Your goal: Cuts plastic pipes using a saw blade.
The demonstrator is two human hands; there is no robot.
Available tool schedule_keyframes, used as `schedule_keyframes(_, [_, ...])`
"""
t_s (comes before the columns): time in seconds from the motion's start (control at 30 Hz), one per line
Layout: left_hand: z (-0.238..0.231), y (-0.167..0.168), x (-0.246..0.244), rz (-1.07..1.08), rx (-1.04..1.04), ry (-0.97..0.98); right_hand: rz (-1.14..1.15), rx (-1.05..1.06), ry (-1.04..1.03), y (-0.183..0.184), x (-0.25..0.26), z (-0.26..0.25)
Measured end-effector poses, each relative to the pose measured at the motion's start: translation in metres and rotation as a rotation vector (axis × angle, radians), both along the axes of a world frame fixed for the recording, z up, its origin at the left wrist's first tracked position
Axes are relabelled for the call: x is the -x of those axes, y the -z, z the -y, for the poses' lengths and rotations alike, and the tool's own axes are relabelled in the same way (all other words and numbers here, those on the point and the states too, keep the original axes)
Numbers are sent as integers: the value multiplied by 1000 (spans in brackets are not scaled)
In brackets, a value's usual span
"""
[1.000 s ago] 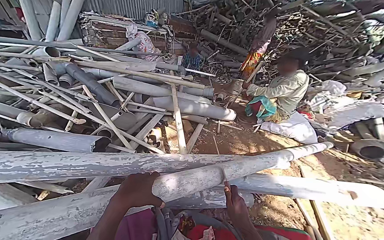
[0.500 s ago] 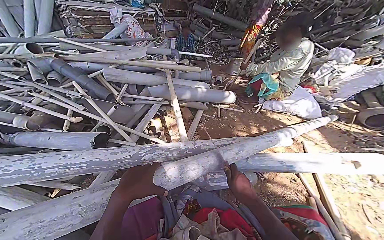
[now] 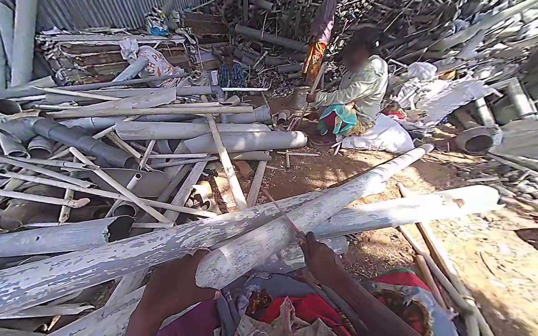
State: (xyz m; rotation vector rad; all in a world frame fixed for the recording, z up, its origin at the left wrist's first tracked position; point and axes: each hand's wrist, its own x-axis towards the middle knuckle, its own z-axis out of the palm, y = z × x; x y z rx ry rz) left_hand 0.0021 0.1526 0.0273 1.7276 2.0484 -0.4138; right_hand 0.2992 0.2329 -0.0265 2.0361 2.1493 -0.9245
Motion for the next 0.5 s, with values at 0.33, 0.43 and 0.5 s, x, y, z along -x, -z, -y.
schedule_keyframes(0.33, [-26, 3, 26, 93, 61, 21, -267, -51, -88, 49, 16, 26])
schedule_keyframes(0.43, [-32, 3, 29, 139, 81, 21, -254, -106, -148, 54, 13, 26])
schedule_keyframes(0.5, [-28, 3, 26, 149, 84, 22, -255, -140, 64, 59, -7, -3])
